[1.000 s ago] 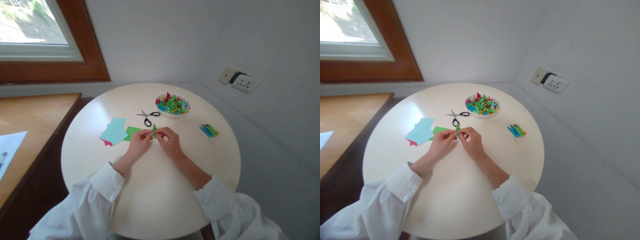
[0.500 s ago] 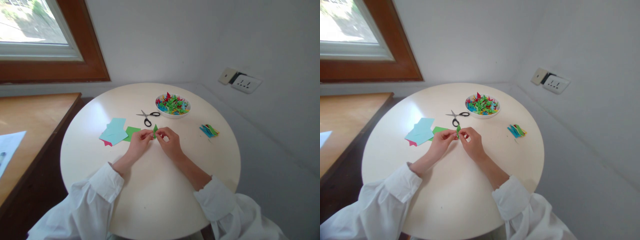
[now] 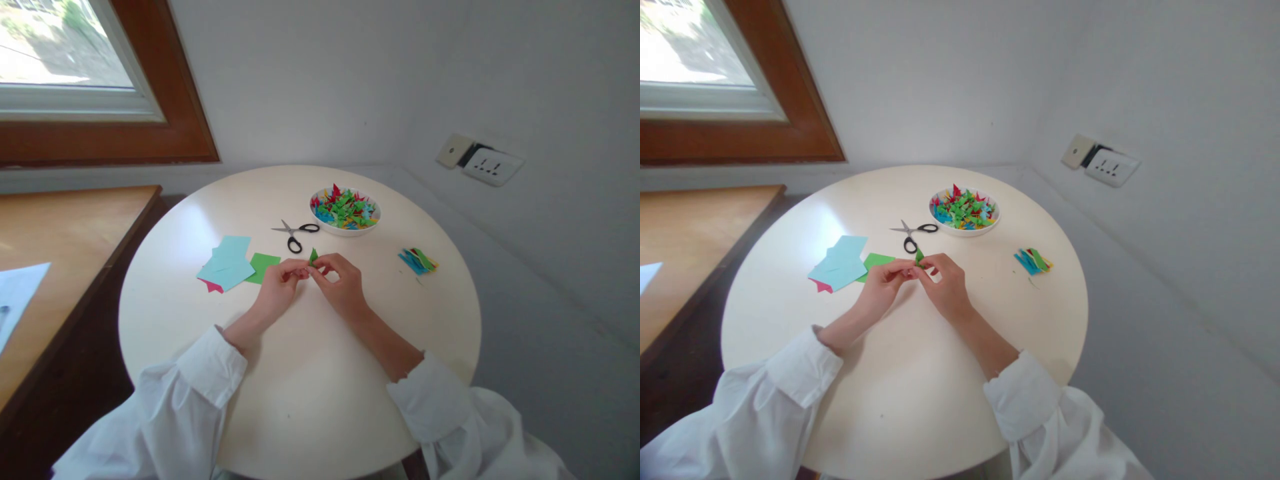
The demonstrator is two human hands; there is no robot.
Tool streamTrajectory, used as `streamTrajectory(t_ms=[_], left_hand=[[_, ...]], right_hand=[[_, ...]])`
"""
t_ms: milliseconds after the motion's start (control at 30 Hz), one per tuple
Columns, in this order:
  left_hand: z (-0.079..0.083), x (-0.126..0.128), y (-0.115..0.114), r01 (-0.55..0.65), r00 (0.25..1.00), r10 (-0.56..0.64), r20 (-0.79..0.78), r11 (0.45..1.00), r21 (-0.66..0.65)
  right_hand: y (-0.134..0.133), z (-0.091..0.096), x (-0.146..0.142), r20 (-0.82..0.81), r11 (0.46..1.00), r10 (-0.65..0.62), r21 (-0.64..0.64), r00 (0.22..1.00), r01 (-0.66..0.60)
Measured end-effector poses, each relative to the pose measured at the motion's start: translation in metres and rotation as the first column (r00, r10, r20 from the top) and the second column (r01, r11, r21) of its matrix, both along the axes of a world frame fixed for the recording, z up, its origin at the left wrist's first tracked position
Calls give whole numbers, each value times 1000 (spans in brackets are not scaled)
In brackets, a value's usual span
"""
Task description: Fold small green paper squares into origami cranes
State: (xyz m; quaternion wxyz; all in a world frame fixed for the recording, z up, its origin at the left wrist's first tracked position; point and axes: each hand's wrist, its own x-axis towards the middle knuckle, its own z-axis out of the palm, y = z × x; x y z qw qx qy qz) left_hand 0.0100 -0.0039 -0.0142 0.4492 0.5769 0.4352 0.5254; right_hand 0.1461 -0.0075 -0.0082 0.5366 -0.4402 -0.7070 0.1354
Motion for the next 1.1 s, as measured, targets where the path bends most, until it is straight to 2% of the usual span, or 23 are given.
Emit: streamTrajectory(t_ms=[267,467,733,1100], left_hand=[[9,0,-3,-18,1000,18,-13,999,-49],[6,-2,-2,-6,999,7,-39,999,33],[5,-2,-2,-15,997,20,-77,998,61],[12,0,-5,-43,999,43,-22,999,-3]], right_hand=[[0,0,0,-21,1000,15,-17,1000,-15],[0,0,1,-32,999,15,-32,999,-16],[0,0,0,-33,998,10,-55,999,-11],[-1,1,1,-10,999,33,-36,999,-33]])
